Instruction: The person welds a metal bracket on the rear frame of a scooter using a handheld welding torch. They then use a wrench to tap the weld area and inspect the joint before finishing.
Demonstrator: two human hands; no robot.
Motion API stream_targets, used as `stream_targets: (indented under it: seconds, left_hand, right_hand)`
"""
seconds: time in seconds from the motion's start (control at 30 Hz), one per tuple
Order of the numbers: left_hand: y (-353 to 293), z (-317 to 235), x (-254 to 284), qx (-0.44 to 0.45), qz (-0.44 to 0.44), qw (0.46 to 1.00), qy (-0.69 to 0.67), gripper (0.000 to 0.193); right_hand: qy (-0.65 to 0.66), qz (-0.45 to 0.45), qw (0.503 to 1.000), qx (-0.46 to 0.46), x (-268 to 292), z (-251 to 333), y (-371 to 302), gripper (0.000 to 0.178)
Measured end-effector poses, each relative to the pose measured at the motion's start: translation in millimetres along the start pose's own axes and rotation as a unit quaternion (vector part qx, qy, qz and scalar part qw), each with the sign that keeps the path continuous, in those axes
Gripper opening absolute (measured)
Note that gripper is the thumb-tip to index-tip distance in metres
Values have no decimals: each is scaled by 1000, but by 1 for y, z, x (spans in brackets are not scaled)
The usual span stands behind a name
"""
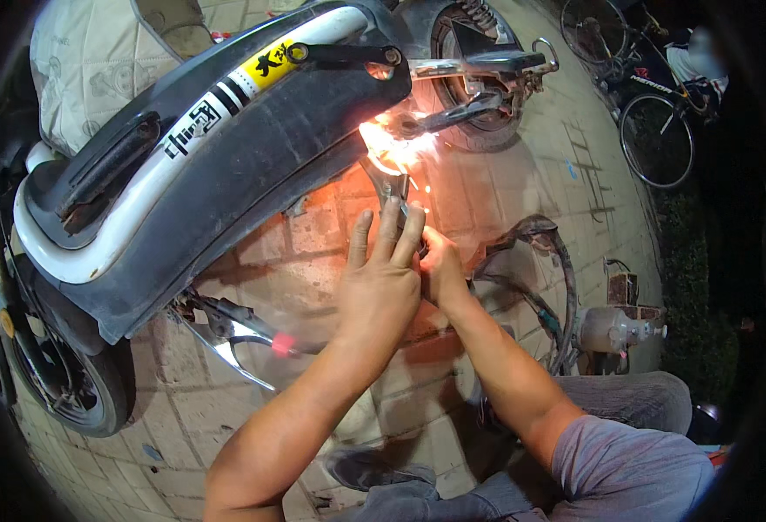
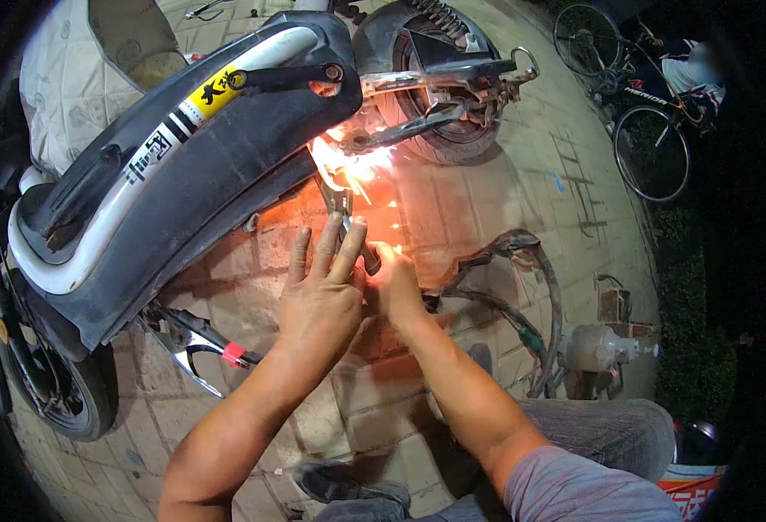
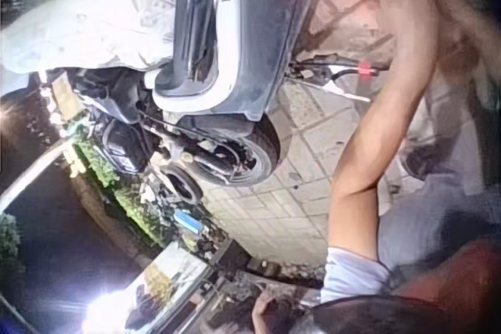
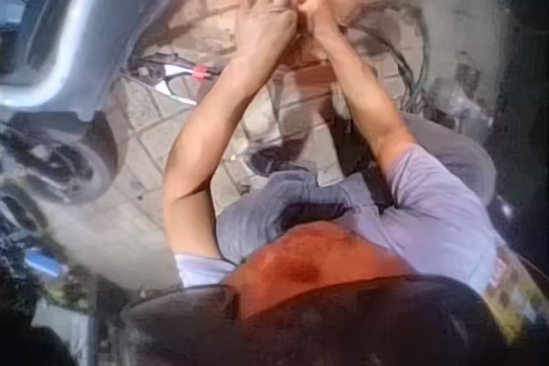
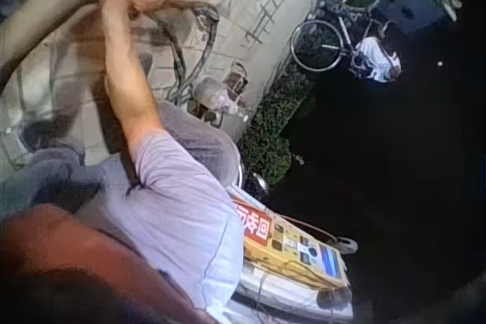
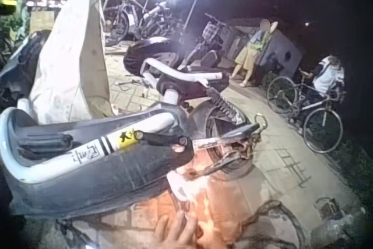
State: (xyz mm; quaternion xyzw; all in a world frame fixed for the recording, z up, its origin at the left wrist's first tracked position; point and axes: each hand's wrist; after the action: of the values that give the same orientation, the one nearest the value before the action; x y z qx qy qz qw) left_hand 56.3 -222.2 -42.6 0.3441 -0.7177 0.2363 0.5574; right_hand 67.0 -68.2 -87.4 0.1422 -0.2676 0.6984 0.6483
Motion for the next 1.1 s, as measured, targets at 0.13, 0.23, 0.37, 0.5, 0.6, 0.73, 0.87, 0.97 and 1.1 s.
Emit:
stream_targets:
  seconds: [0.13, 0.23, 0.37, 0.5, 0.6, 0.73, 0.87, 0.97, 1.1]
  left_hand:
    - [-2, 1, -5, 0, -14, 1000, -7, 29]
    - [-1, -2, -3, -9, -24, 999, -37, 27]
    - [-1, -3, -3, -6, -30, 999, -36, 27]
    - [-2, -2, -6, 4, -34, 999, -30, 29]
    - [-2, -2, -3, -4, -22, 999, -36, 28]
    - [-1, -3, -4, -3, -21, 999, -34, 28]
    - [-3, -4, -2, 0, 4, 999, -45, 30]
    - [-6, -3, -3, -7, -9, 1000, -28, 25]
    - [-6, -5, -7, -17, -24, 999, -31, 24]
  right_hand:
    - [0, 41, 995, -90, 5, 30, -3, 43]
    - [-79, 4, 997, 0, 4, 9, -4, 44]
    - [-109, -7, 994, 11, 3, -6, -2, 46]
    - [-107, -3, 994, -9, 1, 8, -2, 44]
    - [-124, -4, 992, 3, 2, 10, -2, 41]
    - [-56, -6, 998, -18, 3, 10, -1, 39]
    - [-31, -29, 999, 4, -2, 6, -2, 42]
    - [-8, -21, 1000, -20, -3, 10, -4, 44]
    - [-12, -24, 1000, 4, -3, 3, -8, 50]
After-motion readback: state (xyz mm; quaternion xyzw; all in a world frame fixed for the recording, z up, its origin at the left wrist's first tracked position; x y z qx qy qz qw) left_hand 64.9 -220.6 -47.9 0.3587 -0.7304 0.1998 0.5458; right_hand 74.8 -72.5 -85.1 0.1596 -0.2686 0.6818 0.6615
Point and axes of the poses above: each hand's wrist, its own y-axis towards the middle knuckle, its own x-axis out of the back of the hand, z = x × y, and after that the axes turned 14 degrees about z, right-handed
